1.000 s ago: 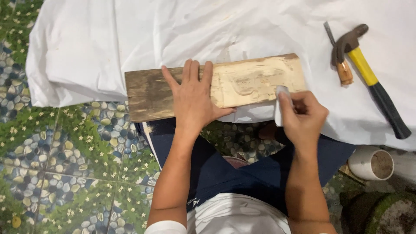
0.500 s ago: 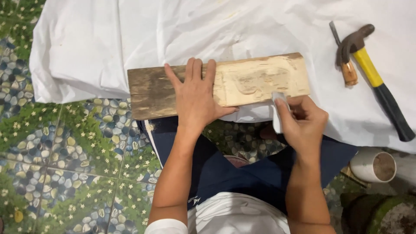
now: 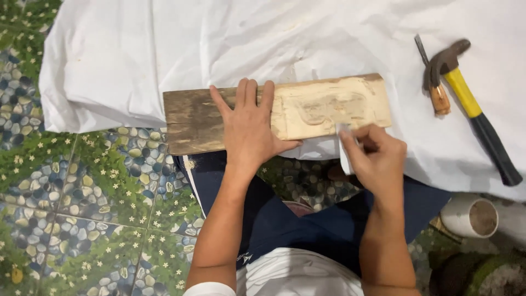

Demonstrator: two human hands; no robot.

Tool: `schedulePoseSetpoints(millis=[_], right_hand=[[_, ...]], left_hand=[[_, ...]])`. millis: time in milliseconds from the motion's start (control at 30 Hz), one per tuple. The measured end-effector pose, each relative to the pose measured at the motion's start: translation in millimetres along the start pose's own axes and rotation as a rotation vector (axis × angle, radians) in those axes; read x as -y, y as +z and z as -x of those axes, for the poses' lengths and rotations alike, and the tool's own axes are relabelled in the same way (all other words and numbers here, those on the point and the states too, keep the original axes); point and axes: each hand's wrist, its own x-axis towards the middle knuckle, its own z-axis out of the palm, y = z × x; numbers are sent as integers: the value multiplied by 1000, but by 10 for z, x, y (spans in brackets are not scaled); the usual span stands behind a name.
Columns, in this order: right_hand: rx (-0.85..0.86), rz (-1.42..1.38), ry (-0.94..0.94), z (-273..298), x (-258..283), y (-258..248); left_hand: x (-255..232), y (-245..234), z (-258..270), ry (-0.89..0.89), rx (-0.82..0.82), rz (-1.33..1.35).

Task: The person hand-sands a small, shaped piece of wood to smooth its surface using a small piece of sandpaper.

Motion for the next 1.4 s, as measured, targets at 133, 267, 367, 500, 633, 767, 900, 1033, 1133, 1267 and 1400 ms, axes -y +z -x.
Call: schedulePoseSetpoints(millis=[133,267,367,500,633,767,900,1033,1133,1267,1400], right_hand=[[-96,11,-40,28,-28,104],[-39,79,-69,43,14,121],[-39,98,-53,101,86,96],[-74,91,-78,66,10,99],[-24,51,-40,78,73,2],[-81,16,-59,64,-79,81],[-38,63,-45,89,10,55],[-57,-18,-87,35,-7,157],[26,73,-51,103,90,22],[-138,71,-91,78,-43,76],[3,45,-52,30,79,39]], left_hand=[[-26,-31,12,1,5,39],[7,-6,-3,-12,-2,-1],[-14,-1,21,22,-27,49],[-20,44,34,0,1,23],[2,74,14,10,5,8],[-29,2,26,-2,12,2],[3,-7,21,6,-19,17],[-25,-25,-1,-4,21,3],[-27,-2,23,4,-19,17],[-28,36,11,18,26,6],[3,29,-6,-2,-4,4]])
